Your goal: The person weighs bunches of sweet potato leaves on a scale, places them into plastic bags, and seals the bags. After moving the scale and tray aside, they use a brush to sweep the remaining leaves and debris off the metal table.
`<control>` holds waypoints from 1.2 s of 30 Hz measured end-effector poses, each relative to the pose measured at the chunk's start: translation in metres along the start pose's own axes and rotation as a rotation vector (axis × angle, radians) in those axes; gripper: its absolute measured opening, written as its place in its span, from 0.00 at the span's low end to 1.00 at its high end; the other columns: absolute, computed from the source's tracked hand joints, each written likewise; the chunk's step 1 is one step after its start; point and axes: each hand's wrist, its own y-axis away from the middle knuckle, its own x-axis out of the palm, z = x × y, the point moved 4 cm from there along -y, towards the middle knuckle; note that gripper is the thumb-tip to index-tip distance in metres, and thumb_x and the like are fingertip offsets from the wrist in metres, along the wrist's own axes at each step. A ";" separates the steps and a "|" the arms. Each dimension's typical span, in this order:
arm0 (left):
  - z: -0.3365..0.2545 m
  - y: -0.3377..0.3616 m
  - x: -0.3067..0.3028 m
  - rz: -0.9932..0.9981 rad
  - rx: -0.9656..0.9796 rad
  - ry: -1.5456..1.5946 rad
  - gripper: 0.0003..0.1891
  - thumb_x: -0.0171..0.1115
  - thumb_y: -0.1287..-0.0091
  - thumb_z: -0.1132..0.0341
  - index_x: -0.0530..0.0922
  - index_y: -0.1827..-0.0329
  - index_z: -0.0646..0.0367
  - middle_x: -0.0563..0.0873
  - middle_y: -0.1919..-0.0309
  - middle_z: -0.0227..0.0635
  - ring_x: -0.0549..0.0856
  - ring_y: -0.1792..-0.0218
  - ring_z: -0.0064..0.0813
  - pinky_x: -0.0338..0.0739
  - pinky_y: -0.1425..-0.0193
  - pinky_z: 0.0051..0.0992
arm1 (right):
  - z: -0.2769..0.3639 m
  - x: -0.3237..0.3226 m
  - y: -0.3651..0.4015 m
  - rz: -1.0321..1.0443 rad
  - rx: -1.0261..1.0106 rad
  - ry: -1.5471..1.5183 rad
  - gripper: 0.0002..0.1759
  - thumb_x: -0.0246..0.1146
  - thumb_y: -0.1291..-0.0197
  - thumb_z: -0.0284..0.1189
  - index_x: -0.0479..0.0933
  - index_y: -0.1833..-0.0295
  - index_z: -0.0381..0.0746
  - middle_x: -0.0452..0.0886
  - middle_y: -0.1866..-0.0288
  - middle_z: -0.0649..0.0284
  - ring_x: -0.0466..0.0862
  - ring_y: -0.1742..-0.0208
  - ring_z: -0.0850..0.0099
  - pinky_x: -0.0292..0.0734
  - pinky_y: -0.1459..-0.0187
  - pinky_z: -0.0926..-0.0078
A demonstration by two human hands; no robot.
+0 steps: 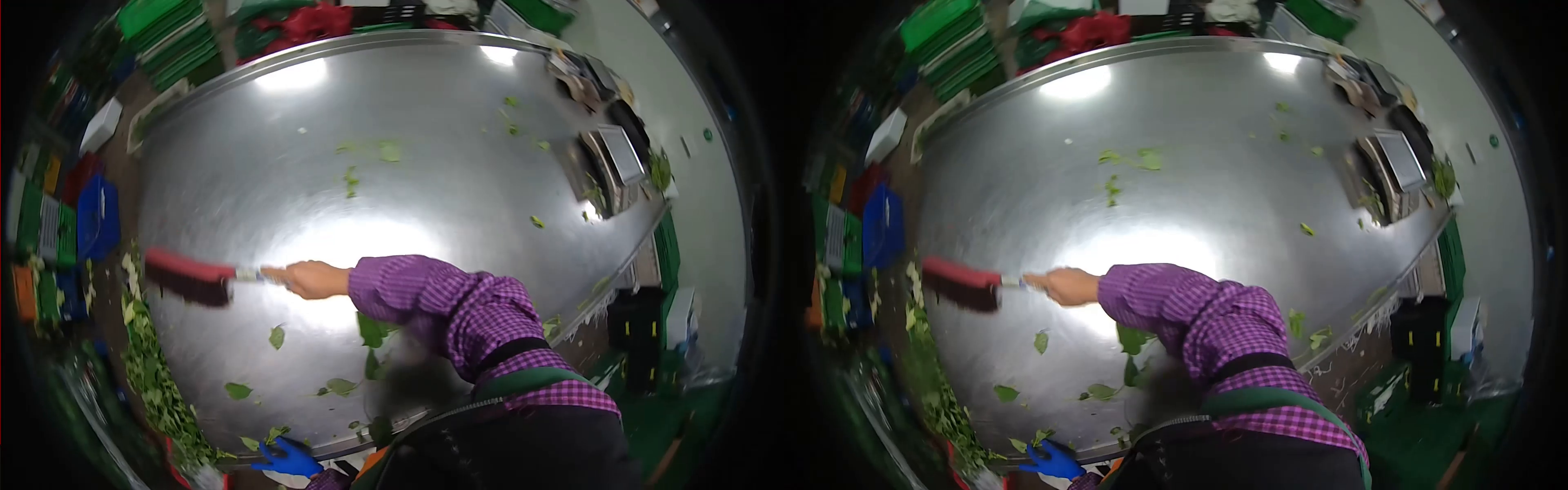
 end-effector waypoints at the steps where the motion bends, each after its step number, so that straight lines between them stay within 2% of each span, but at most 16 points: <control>1: 0.019 -0.001 0.011 -0.035 0.022 0.089 0.24 0.61 0.34 0.59 0.73 0.39 0.64 0.47 0.26 0.57 0.60 0.30 0.46 0.53 0.26 0.35 | 0.015 -0.016 0.035 0.072 0.029 0.016 0.34 0.51 0.41 0.24 0.56 0.27 0.46 0.79 0.64 0.47 0.80 0.65 0.52 0.74 0.60 0.54; 4: 0.042 -0.012 0.019 0.002 0.007 0.065 0.30 0.61 0.34 0.53 0.68 0.35 0.64 0.47 0.27 0.59 0.55 0.28 0.50 0.57 0.27 0.39 | 0.003 -0.064 0.133 -0.092 0.170 -0.071 0.33 0.49 0.34 0.29 0.52 0.25 0.56 0.77 0.58 0.49 0.78 0.60 0.55 0.73 0.55 0.58; 7: 0.077 -0.010 0.023 -0.344 0.090 -0.297 0.46 0.63 0.39 0.44 0.54 0.29 0.66 0.57 0.32 0.64 0.72 0.39 0.55 0.72 0.40 0.47 | -0.065 -0.146 0.250 -0.755 0.163 -0.059 0.26 0.49 0.31 0.31 0.60 0.28 0.48 0.77 0.45 0.48 0.78 0.46 0.57 0.72 0.46 0.61; 8: 0.073 0.003 0.020 -0.343 0.098 -0.295 0.46 0.63 0.39 0.44 0.54 0.29 0.66 0.57 0.32 0.64 0.72 0.39 0.55 0.72 0.40 0.47 | -0.078 -0.187 0.296 -0.816 0.382 -0.045 0.28 0.53 0.34 0.29 0.61 0.29 0.46 0.74 0.41 0.45 0.79 0.43 0.59 0.72 0.45 0.62; 9: 0.066 0.020 0.016 -0.212 -0.139 -0.114 0.46 0.64 0.40 0.43 0.55 0.29 0.66 0.61 0.34 0.65 0.74 0.40 0.54 0.73 0.40 0.46 | -0.083 -0.230 0.340 -0.860 0.779 -0.128 0.31 0.57 0.38 0.28 0.61 0.29 0.43 0.76 0.45 0.42 0.81 0.45 0.57 0.74 0.49 0.65; 11: 0.036 0.068 0.020 -0.007 -0.686 0.211 0.43 0.66 0.40 0.46 0.57 0.29 0.62 0.73 0.41 0.59 0.77 0.43 0.49 0.75 0.43 0.42 | -0.122 -0.291 0.429 -1.173 0.668 0.260 0.30 0.57 0.40 0.26 0.62 0.30 0.43 0.80 0.57 0.41 0.84 0.55 0.55 0.75 0.56 0.66; 12: 0.012 0.093 0.023 -0.014 -0.693 0.214 0.43 0.66 0.40 0.46 0.57 0.29 0.62 0.73 0.41 0.59 0.77 0.43 0.49 0.75 0.43 0.42 | -0.159 -0.313 0.477 -1.243 0.662 0.287 0.31 0.57 0.41 0.25 0.63 0.30 0.42 0.80 0.57 0.40 0.84 0.55 0.52 0.76 0.56 0.66; 14: -0.032 0.137 0.041 0.044 -0.397 0.897 0.38 0.65 0.38 0.53 0.59 0.30 0.60 0.73 0.40 0.49 0.77 0.45 0.43 0.75 0.43 0.40 | -0.204 -0.344 0.552 -1.257 0.878 0.273 0.32 0.56 0.42 0.23 0.61 0.30 0.41 0.80 0.56 0.39 0.83 0.55 0.49 0.76 0.55 0.64; 15: 0.054 0.109 0.103 0.100 -0.443 1.058 0.33 0.64 0.36 0.59 0.60 0.31 0.59 0.74 0.40 0.40 0.77 0.47 0.38 0.75 0.43 0.39 | -0.228 -0.350 0.574 -1.245 0.869 0.270 0.32 0.56 0.42 0.23 0.61 0.30 0.41 0.80 0.56 0.39 0.83 0.55 0.49 0.76 0.55 0.64; 17: 0.000 0.130 0.073 0.034 -0.467 0.988 0.32 0.62 0.36 0.61 0.61 0.31 0.59 0.74 0.41 0.41 0.77 0.47 0.37 0.75 0.43 0.39 | -0.272 -0.352 0.600 -1.102 1.010 0.439 0.34 0.55 0.43 0.22 0.58 0.28 0.41 0.80 0.59 0.38 0.83 0.57 0.47 0.76 0.56 0.61; 23: -0.028 0.137 0.057 -0.078 -0.497 0.856 0.28 0.63 0.41 0.62 0.66 0.39 0.64 0.76 0.52 0.43 0.79 0.58 0.36 0.76 0.54 0.37 | -0.225 -0.259 0.418 -0.626 0.559 0.221 0.35 0.51 0.42 0.22 0.54 0.27 0.42 0.78 0.60 0.36 0.79 0.59 0.41 0.72 0.56 0.52; 25: -0.036 0.138 0.051 -0.132 -0.499 0.818 0.27 0.63 0.42 0.62 0.67 0.41 0.64 0.76 0.55 0.43 0.78 0.61 0.35 0.76 0.57 0.36 | -0.204 -0.188 0.316 -0.477 0.315 0.244 0.36 0.50 0.41 0.21 0.50 0.26 0.41 0.78 0.61 0.45 0.79 0.64 0.49 0.74 0.59 0.54; 27: -0.042 0.143 0.047 -0.158 -0.481 0.840 0.25 0.62 0.42 0.64 0.68 0.43 0.65 0.76 0.58 0.42 0.77 0.63 0.34 0.76 0.59 0.34 | -0.134 -0.116 0.234 -0.255 0.196 0.141 0.43 0.54 0.46 0.17 0.48 0.25 0.43 0.78 0.60 0.45 0.80 0.62 0.50 0.76 0.58 0.56; 30: -0.026 0.141 0.058 -0.128 -0.443 0.996 0.22 0.60 0.41 0.67 0.68 0.45 0.65 0.75 0.60 0.41 0.76 0.65 0.33 0.75 0.59 0.34 | -0.012 -0.040 0.175 0.155 0.074 0.155 0.39 0.56 0.46 0.19 0.56 0.27 0.47 0.79 0.59 0.47 0.83 0.62 0.53 0.79 0.60 0.59; 34: -0.005 0.142 0.067 -0.139 -0.284 0.969 0.25 0.59 0.41 0.69 0.65 0.40 0.64 0.74 0.56 0.40 0.76 0.61 0.32 0.74 0.55 0.34 | 0.036 -0.011 0.178 0.095 -0.041 0.066 0.31 0.51 0.39 0.28 0.60 0.28 0.48 0.79 0.64 0.50 0.81 0.66 0.56 0.75 0.64 0.60; 36: -0.036 0.156 0.048 -0.074 -0.392 1.101 0.30 0.57 0.40 0.72 0.59 0.33 0.62 0.72 0.49 0.41 0.75 0.55 0.33 0.73 0.49 0.34 | -0.018 -0.013 0.164 -0.058 0.207 0.040 0.27 0.50 0.36 0.31 0.64 0.30 0.48 0.79 0.62 0.50 0.81 0.64 0.55 0.75 0.60 0.59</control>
